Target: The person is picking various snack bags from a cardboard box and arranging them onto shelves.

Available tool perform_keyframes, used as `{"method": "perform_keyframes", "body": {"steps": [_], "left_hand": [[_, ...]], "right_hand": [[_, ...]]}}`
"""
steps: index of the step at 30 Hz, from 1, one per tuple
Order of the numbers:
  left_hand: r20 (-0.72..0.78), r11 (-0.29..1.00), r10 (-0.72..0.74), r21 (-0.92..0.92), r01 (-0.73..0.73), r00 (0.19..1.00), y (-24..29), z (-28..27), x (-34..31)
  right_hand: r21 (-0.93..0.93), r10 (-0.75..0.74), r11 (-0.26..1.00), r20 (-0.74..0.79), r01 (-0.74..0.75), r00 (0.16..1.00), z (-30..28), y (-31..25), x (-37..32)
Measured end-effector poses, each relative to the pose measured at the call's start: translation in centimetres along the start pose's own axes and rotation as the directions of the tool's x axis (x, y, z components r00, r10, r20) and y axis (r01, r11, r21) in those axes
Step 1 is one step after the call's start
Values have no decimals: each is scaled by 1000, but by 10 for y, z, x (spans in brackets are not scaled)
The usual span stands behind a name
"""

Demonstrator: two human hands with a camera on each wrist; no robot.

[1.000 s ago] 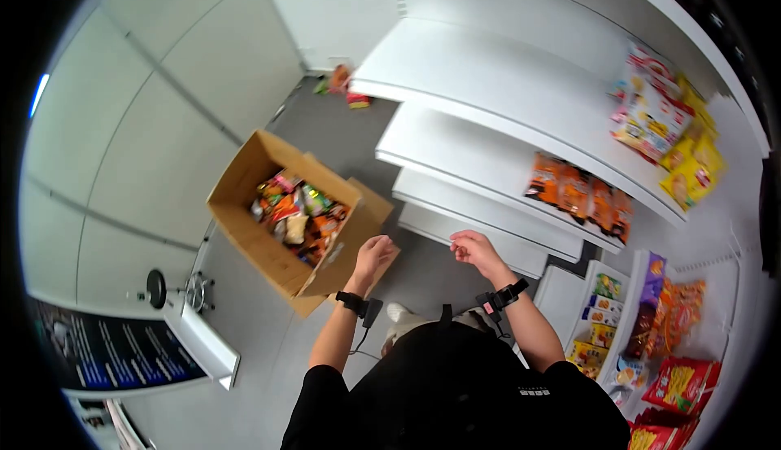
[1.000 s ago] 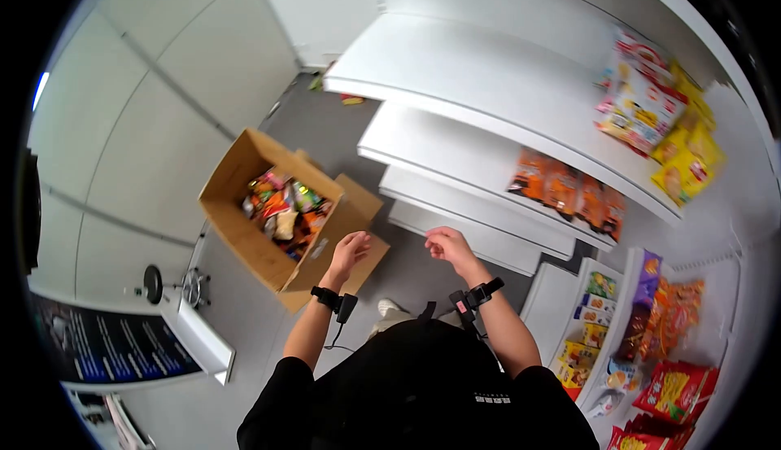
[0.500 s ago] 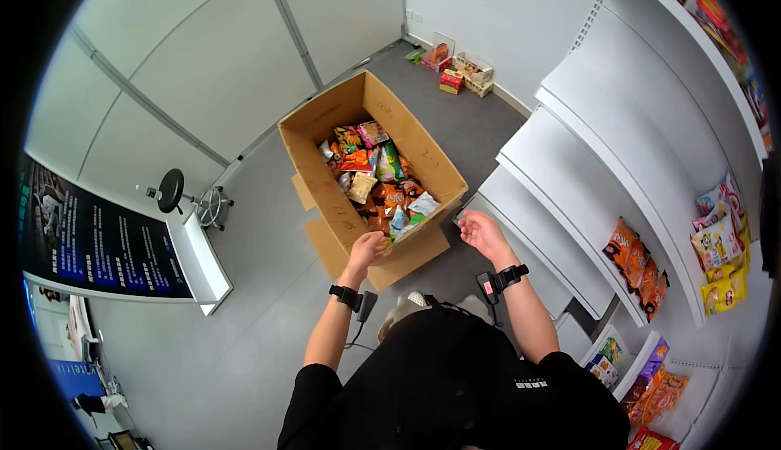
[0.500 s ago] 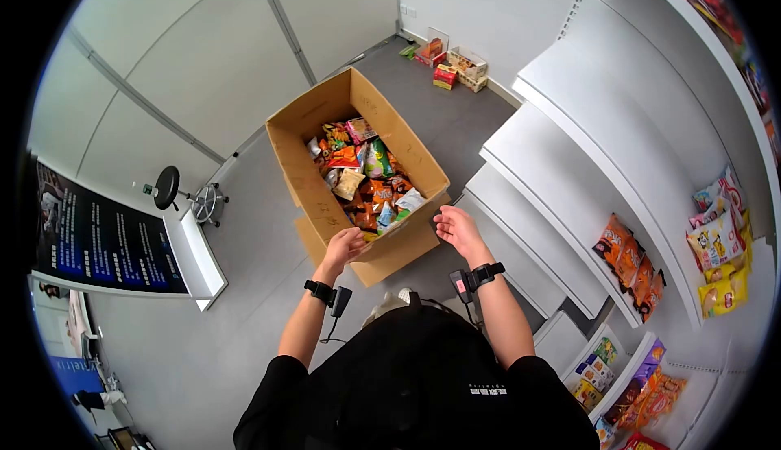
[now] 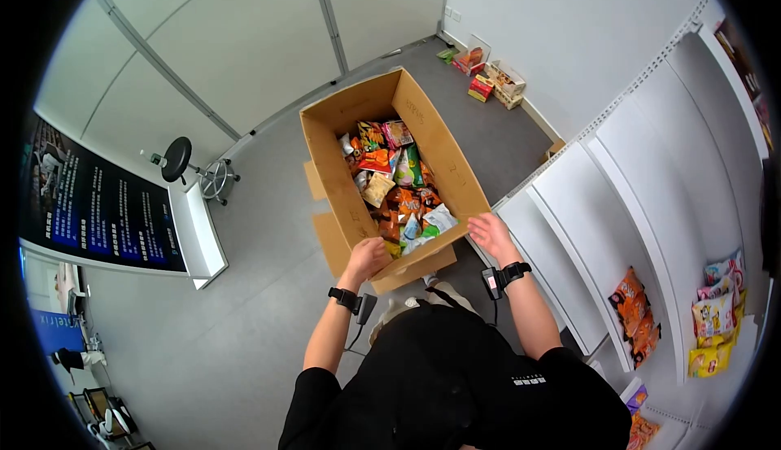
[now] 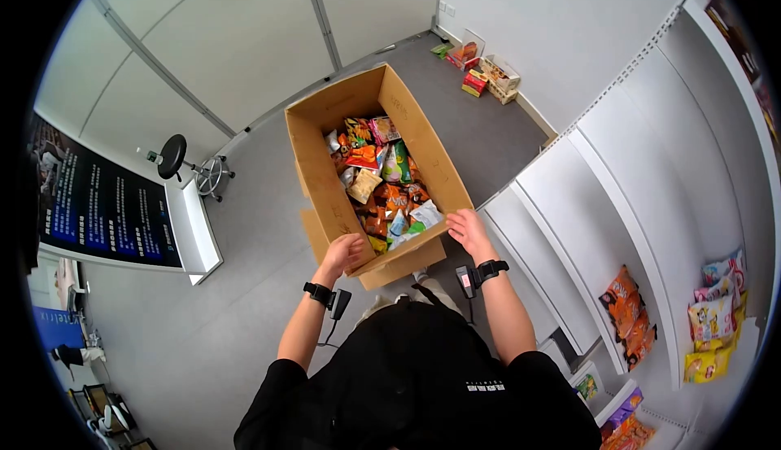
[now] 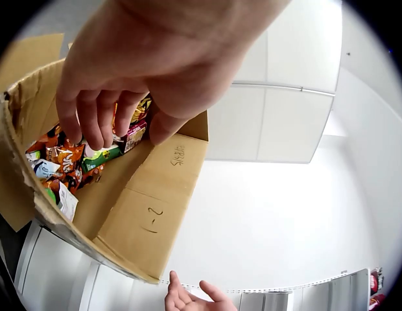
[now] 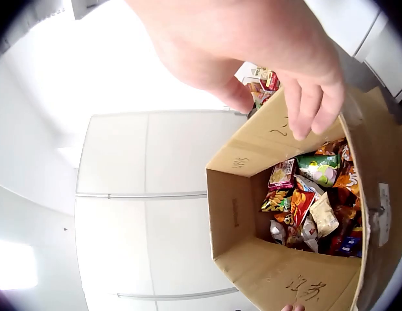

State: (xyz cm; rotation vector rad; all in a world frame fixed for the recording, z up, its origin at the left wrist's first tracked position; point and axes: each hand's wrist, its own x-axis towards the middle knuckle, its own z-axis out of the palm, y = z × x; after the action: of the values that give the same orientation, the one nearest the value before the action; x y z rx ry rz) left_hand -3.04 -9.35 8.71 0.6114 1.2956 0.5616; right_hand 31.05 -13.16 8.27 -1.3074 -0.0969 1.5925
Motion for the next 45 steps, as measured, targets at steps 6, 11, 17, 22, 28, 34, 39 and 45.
{"method": "perform_keyframes", "body": {"steps": [6, 11, 17, 22, 28, 34, 39, 45], "left_hand": [[64, 998, -64, 24, 63, 996, 23, -6, 60], [-5, 992, -94, -90, 93, 996, 63, 36, 78], [-44, 965, -251, -94, 246, 967, 56, 48, 149], [-151, 937, -348, -28, 347, 925, 34, 54, 202], [-223, 872, -476, 2, 489, 850, 6, 54, 267], [-244, 911, -390, 40, 411, 888, -57, 41, 340], [-123, 947, -188, 240, 213, 974, -91, 43, 383], [-43, 954, -227, 191, 231, 973, -122, 42, 442]], "right_hand": [[-208, 46, 976, -111, -69, 993, 18, -34, 51], [-412, 119, 894, -167, -179, 979, 17, -49, 84], [-505, 185, 824, -186, -255, 965, 12, -42, 110], [-505, 199, 825, -163, -255, 966, 5, -34, 121], [-450, 163, 869, -135, -207, 977, 5, -34, 120], [-414, 201, 878, -135, -239, 970, 5, -37, 120], [-480, 187, 846, -138, -231, 973, 3, -37, 120], [-507, 214, 826, -123, -247, 969, 13, -49, 115]]}}
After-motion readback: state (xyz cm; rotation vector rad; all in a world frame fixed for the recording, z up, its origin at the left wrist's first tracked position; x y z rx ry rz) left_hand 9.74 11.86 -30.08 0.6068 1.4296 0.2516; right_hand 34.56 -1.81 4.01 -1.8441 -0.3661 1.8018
